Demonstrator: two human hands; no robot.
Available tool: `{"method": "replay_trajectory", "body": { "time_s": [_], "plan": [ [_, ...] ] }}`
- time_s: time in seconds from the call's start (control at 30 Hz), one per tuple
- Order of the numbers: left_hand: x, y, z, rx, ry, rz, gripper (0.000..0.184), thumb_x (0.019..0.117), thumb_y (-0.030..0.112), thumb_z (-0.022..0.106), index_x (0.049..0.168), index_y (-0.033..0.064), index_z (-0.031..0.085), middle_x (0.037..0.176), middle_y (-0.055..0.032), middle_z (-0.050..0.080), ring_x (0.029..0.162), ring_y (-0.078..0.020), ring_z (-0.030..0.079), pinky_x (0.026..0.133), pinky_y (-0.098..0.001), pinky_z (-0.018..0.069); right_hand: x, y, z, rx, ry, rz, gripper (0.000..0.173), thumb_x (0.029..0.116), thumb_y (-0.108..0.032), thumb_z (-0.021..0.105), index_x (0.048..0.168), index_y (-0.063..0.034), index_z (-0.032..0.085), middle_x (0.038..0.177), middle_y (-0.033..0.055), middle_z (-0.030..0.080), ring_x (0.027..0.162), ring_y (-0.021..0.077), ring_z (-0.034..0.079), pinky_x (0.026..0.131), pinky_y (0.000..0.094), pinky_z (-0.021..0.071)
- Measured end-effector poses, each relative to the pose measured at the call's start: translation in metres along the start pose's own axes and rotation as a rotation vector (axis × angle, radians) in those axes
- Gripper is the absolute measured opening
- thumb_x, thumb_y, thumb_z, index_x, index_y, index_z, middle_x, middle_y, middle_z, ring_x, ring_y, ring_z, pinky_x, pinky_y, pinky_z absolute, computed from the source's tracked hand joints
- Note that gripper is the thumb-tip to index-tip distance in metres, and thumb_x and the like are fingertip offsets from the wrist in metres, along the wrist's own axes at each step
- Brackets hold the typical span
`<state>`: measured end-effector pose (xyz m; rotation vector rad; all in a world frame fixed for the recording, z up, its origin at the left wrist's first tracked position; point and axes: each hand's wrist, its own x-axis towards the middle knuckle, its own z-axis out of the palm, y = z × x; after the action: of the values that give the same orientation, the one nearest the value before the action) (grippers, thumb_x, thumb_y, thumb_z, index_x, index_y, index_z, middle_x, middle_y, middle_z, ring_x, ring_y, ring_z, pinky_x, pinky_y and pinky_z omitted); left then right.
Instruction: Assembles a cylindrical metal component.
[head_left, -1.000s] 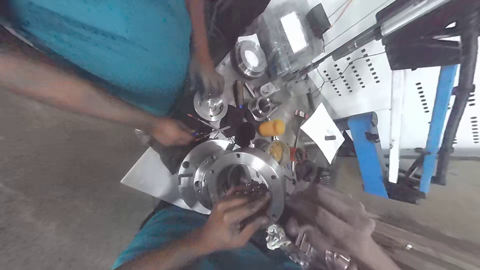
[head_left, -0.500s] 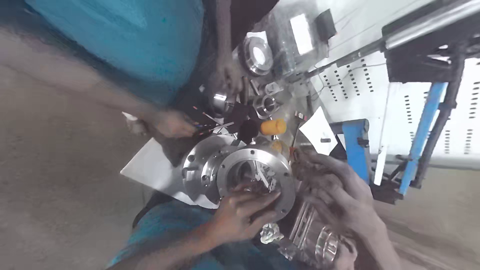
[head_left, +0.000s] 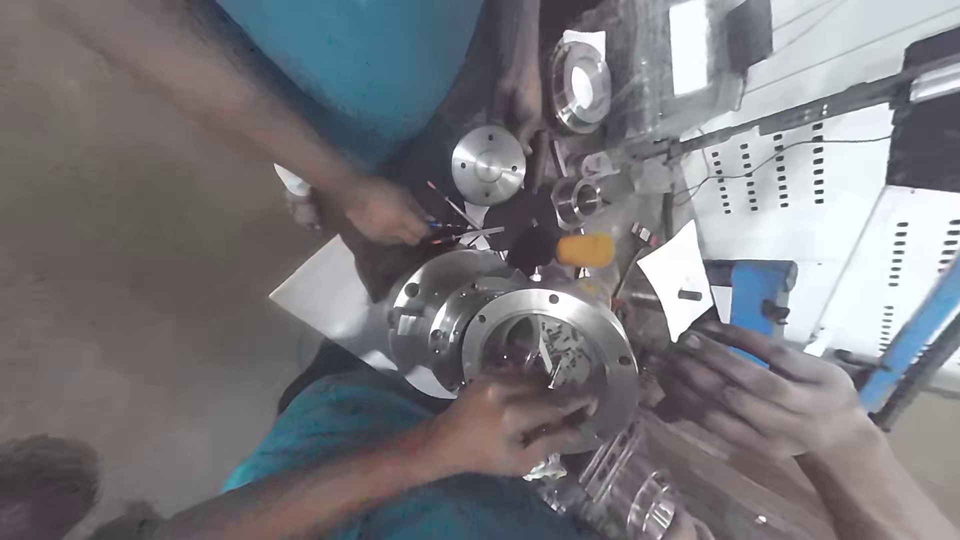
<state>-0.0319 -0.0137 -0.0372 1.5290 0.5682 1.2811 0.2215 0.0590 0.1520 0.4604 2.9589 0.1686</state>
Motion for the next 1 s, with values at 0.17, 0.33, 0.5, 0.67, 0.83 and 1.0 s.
{"method": "replay_trajectory", "body": {
  "time_s": [0.17, 0.33, 0.5, 0.67, 0.83, 1.0],
  "plan": [
    [-0.003, -0.002, 0.003, 0.002, 0.008, 0.015, 0.029, 0.0968, 0.028, 0.07, 0.115, 0.0069, 0.077, 0.099, -0.0065, 0.078, 0.092, -0.0128, 0.073, 0.088, -0.0277, 0.0578, 0.0, 0.004, 0.016, 0.071, 0.068, -0.023, 0.005, 0.1005, -0.006, 0.058, 0.101, -0.0026, 0.062, 0.102, 0.0142, 0.068, 0.096, 0.0261, 0.069, 0.093, 0.0407, 0.0545],
    [-0.004, -0.002, 0.005, 0.025, 0.026, 0.028, 0.03, 0.0965, 0.03, 0.07, 0.113, 0.0064, 0.078, 0.096, -0.0083, 0.078, 0.088, -0.0141, 0.073, 0.085, -0.0284, 0.0588, -0.014, -0.038, 0.049, 0.164, 0.174, 0.401, 0.017, 0.1072, -0.02, 0.05, 0.099, -0.0061, 0.055, 0.096, 0.0155, 0.068, 0.093, 0.0293, 0.069, 0.084, 0.0401, 0.0563],
    [-0.003, 0.0, 0.004, 0.039, 0.011, -0.017, 0.037, 0.0965, 0.032, 0.069, 0.118, 0.0037, 0.076, 0.095, -0.0097, 0.078, 0.088, -0.0162, 0.074, 0.087, -0.0304, 0.0588, 0.003, -0.115, 0.074, 0.259, 0.463, 0.967, 0.044, 0.1105, -0.04, 0.041, 0.093, -0.007, 0.063, 0.08, 0.0039, 0.066, 0.077, 0.0062, 0.067, 0.072, 0.0222, 0.0557],
    [-0.002, 0.001, 0.002, 0.045, -0.006, -0.028, 0.037, 0.0967, 0.033, 0.068, 0.121, 0.0059, 0.075, 0.095, -0.0079, 0.078, 0.086, -0.0156, 0.073, 0.083, -0.0316, 0.0592, 0.054, -0.147, 0.046, 0.677, 0.566, 1.411, 0.033, 0.1098, -0.041, 0.045, 0.107, -0.0128, 0.06, 0.083, -0.0102, 0.061, 0.061, -0.0048, 0.055, 0.053, 0.0144, 0.0498],
    [0.0, 0.002, -0.001, 0.094, -0.058, -0.037, 0.038, 0.0954, 0.038, 0.067, 0.115, 0.0074, 0.076, 0.095, -0.0073, 0.077, 0.089, -0.0172, 0.073, 0.083, -0.0344, 0.0598, 0.065, -0.145, 0.023, 0.978, 0.573, 1.52, 0.02, 0.1096, -0.034, 0.048, 0.116, -0.0158, 0.053, 0.072, -0.0091, 0.054, 0.047, 0.0016, 0.046, 0.04, 0.0197, 0.045],
    [0.002, 0.004, -0.003, 0.141, -0.111, -0.029, 0.051, 0.0864, 0.054, 0.074, 0.109, 0.0086, 0.075, 0.1, -0.0085, 0.076, 0.088, -0.0207, 0.073, 0.078, -0.0394, 0.061, 0.032, -0.153, 0.016, 0.785, 0.41, 1.278, 0.041, 0.1001, -0.024, 0.066, 0.138, -0.0284, 0.051, 0.123, -0.0113, 0.067, 0.1, 0.0026, 0.069, 0.083, 0.0217, 0.0606]
  ]
}}
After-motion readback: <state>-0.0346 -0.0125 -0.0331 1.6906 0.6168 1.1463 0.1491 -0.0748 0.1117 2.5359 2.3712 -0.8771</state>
